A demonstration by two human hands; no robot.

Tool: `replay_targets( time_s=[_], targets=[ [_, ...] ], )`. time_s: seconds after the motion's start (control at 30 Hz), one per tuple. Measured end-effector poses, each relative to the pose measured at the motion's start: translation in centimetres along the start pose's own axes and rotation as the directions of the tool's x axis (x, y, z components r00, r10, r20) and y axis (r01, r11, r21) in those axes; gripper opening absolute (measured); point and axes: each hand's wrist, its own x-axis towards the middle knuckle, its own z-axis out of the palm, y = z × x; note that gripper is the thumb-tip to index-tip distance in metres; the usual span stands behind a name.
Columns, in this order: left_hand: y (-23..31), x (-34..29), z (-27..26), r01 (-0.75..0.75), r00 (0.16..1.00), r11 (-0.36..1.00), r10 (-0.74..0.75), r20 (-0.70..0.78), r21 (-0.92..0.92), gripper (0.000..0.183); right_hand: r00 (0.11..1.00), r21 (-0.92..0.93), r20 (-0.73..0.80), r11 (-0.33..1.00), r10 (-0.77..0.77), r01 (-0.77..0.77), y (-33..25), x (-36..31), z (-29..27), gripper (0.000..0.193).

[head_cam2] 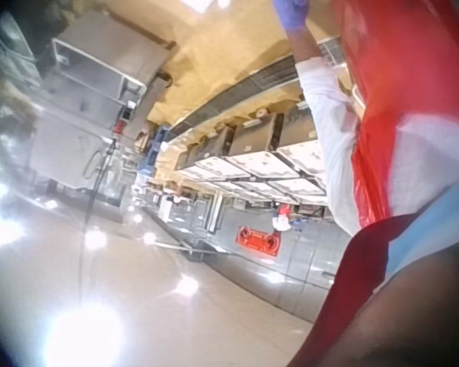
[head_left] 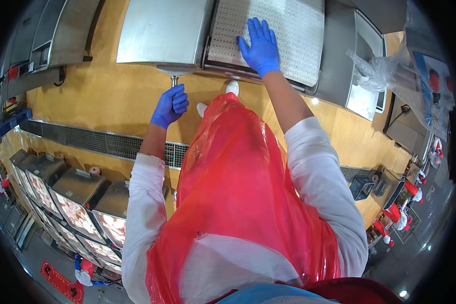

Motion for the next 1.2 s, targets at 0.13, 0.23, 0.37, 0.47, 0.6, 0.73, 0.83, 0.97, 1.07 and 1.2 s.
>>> replay_targets(
  time_s=[0.13,0.23,0.37,0.47,0.6,0.73,0.83,0.97,1.07,1.2],
  targets=[
    [-2.5,1.5,0.6,-0.051,0.996,0.994,0.057,0.065,-0.099,0.04,0.999,0.024,-0.017,0.999,0.049,-0.048,0.8,4.1,0.2,0.072],
    [-1.6,0.9,1.7,-0.105,0.99,0.994,0.104,-0.098,0.002,0.039,0.997,0.009,-0.044,0.998,0.064,-0.064,1.6,4.3,0.6,0.072],
    [-1.5,0.3,1.8,-0.084,0.994,0.996,0.083,-0.077,-0.002,0.038,0.998,0.03,0.015,0.997,0.065,-0.065,0.9,2.9,0.8,0.072],
    [-2.3,1.3,1.9,-0.098,0.995,0.99,0.098,-0.007,-0.104,0.036,0.998,-0.006,0.009,0.998,0.061,-0.061,1.1,4.3,0.4,0.071],
    [-1.9,0.4,2.1,-0.15,0.984,0.987,0.155,-0.09,0.064,0.035,0.999,0.007,0.003,0.999,0.033,-0.033,1.1,4.2,0.2,0.073],
    [0.4,-0.7,0.9,-0.135,0.956,0.934,0.211,-0.205,0.33,0.035,1.0,0.046,-0.015,0.999,0.021,-0.021,0.7,2.6,-0.1,0.075],
    [1.1,-1.1,-0.3,-0.121,0.948,0.912,0.223,-0.226,0.392,0.035,1.0,0.015,0.005,0.999,0.029,-0.029,-0.9,0.2,-0.3,0.077],
    [-3.4,0.9,3.5,-0.19,0.939,0.959,0.24,-0.246,0.212,0.036,0.998,-0.012,0.048,0.999,0.052,-0.051,-0.9,-0.1,-0.6,0.077],
    [-2.6,1.2,1.8,-0.232,0.928,0.916,0.309,-0.207,0.327,0.035,0.997,0.011,0.034,0.998,0.066,-0.067,-0.9,-0.1,-0.2,0.077],
    [-0.1,-0.1,0.1,-0.181,0.922,0.869,0.313,-0.229,0.46,0.033,0.995,-0.003,0.048,0.996,0.086,-0.085,-1.3,-0.8,-0.4,0.076]
  ],
)
